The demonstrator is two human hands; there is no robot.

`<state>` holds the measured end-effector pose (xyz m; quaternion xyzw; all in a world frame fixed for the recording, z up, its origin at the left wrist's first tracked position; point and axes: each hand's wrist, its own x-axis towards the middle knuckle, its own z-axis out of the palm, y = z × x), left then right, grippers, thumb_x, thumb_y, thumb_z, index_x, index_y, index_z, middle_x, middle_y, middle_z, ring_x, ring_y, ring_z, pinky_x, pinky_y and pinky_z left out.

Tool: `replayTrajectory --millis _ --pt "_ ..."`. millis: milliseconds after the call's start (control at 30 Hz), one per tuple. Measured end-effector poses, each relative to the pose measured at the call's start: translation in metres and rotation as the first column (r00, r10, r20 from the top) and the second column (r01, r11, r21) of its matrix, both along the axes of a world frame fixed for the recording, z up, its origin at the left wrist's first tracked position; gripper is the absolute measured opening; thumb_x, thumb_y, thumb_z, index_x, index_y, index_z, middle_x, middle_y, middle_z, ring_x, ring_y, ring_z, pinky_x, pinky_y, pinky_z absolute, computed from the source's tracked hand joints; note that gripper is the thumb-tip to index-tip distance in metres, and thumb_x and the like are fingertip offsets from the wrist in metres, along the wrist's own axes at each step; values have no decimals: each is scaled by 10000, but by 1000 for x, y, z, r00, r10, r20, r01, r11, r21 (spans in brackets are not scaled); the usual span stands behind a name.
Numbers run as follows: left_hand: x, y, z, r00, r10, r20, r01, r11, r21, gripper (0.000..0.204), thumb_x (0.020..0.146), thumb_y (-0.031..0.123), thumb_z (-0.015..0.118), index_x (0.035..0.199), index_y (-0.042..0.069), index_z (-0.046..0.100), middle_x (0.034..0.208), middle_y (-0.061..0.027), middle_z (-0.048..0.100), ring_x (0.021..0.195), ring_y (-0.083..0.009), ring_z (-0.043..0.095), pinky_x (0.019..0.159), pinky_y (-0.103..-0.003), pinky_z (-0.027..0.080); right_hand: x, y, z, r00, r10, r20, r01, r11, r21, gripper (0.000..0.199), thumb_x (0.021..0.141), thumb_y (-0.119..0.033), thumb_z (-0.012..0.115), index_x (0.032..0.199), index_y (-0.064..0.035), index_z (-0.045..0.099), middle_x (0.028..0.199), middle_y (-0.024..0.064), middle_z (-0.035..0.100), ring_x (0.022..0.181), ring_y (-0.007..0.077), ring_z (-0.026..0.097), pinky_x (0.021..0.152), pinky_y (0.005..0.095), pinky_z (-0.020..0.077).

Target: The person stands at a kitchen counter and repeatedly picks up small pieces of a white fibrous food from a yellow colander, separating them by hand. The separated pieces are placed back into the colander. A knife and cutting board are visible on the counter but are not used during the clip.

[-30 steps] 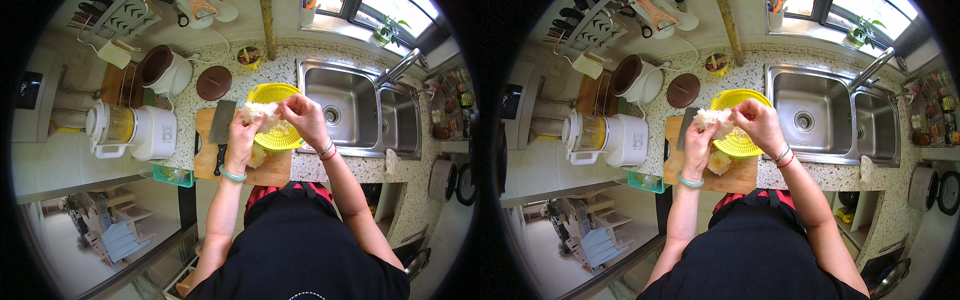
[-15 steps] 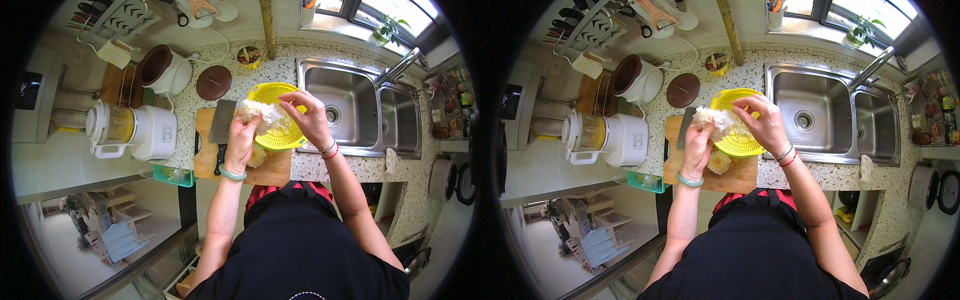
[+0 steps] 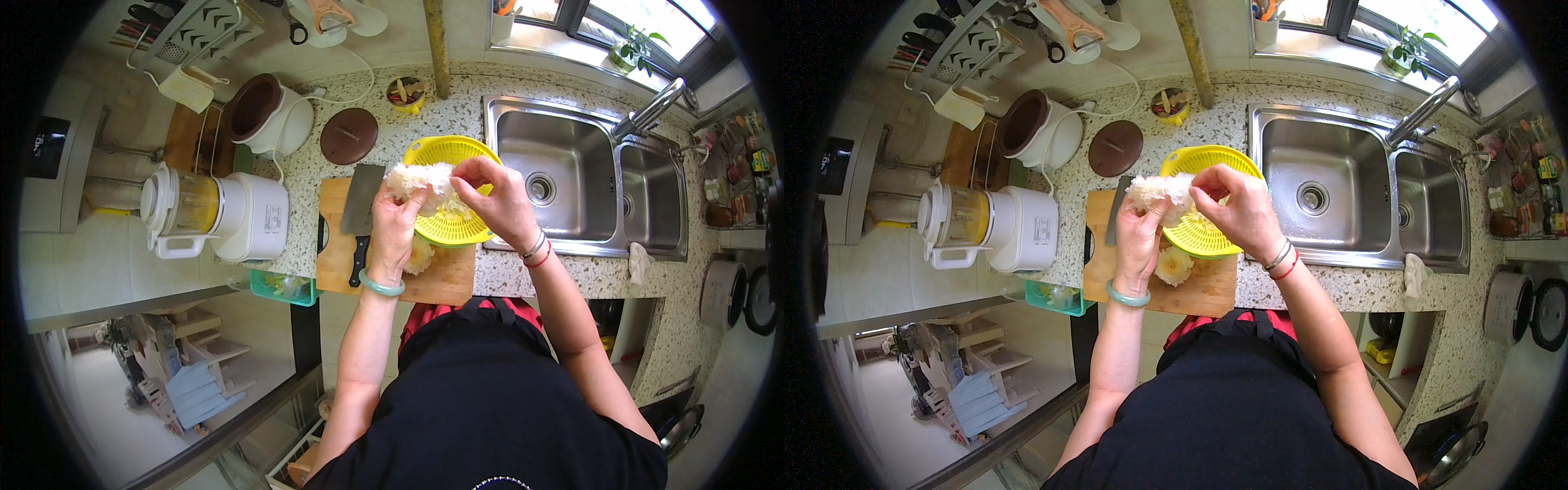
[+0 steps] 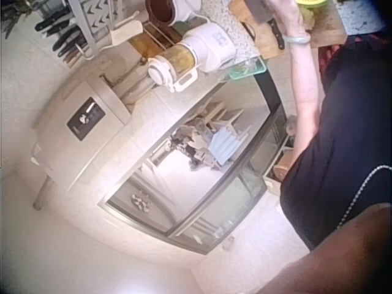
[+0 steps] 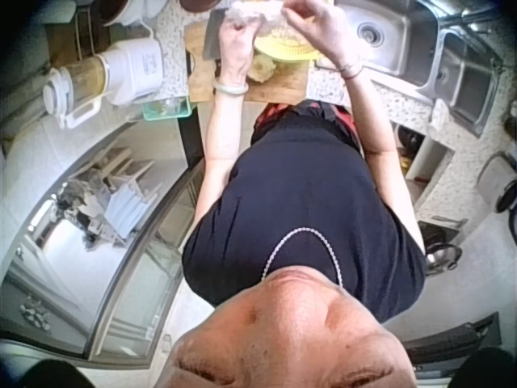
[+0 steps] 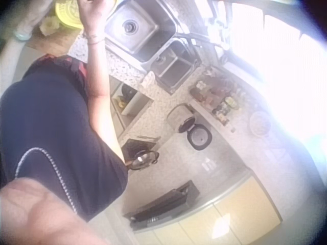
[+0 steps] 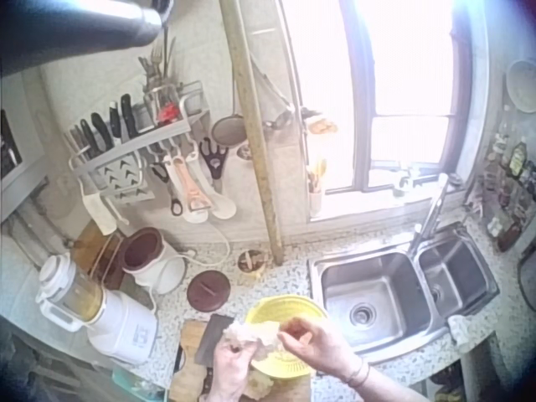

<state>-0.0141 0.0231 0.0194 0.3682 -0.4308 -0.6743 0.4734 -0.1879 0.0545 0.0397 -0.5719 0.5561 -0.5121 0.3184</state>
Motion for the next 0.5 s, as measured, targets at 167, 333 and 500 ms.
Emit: replayTrajectory --millis 167,333,500 --pt "-2 1 -3 1000 27 -7 -27 999 -21 276 911 52 656 1171 9 575 1100 -88 651 1001 -173 638 899 -316 524 3 -2 -5 971 9 240 -32 995 92 156 850 -102 692 931 23 645 763 81 675 682 144 654 666 269 531" --pt "-4 2 -1 999 38 31 -37 999 -33 256 882 61 703 1117 39 605 1046 -42 671 950 -113 627 853 -258 502 6 0 -3 997 -49 -64 43 994 -97 128 825 -72 696 887 18 628 749 106 667 671 168 659 643 284 535" --pt "-5 4 -1 998 42 36 -41 998 -37 267 885 65 700 1133 27 610 1060 -46 675 956 -116 630 854 -255 499 8 -2 -6 983 -112 -144 94 988 -125 107 801 -31 696 862 21 626 754 120 684 681 176 682 649 283 538"
